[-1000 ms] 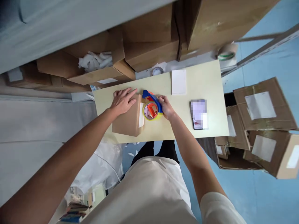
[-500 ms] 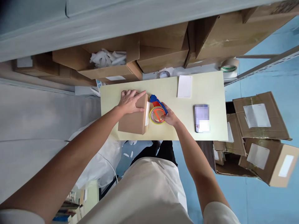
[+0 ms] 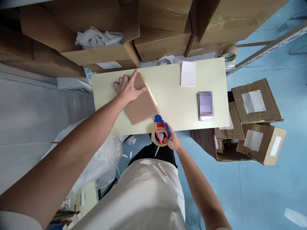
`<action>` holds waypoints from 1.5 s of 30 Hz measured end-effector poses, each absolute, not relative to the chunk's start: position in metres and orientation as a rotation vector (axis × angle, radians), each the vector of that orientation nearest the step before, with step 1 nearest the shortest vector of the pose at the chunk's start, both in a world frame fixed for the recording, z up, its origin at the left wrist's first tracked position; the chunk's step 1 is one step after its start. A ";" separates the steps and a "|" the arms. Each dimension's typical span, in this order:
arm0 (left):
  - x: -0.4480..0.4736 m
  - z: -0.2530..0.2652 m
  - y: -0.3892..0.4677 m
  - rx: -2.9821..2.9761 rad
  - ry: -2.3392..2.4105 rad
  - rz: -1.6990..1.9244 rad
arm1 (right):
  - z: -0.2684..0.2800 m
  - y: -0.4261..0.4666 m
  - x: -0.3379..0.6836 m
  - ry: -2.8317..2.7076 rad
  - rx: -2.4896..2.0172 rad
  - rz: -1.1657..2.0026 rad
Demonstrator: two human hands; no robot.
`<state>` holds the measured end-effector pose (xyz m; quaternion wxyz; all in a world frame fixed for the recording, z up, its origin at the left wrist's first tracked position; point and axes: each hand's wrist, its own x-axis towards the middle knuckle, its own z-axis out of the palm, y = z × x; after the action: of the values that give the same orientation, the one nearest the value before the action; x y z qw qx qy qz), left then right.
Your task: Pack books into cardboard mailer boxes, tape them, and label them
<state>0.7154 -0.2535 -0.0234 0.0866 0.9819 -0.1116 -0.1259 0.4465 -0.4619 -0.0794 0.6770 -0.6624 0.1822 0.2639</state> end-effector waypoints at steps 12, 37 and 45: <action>0.695 0.004 -0.226 2.970 -0.339 -0.318 | -0.061 -0.519 0.648 0.224 -1.473 0.501; 0.648 0.008 -0.231 2.910 -0.145 -0.418 | -0.068 -0.483 0.560 0.393 -1.650 0.365; 0.664 0.018 -0.236 2.856 -0.675 -0.353 | -0.057 -0.516 0.647 0.258 -1.592 0.497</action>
<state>0.6643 -0.2357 0.0184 0.0928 0.9620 -0.2275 -0.1189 0.6472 -0.5163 -0.0568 0.6646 -0.7049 0.1142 0.2200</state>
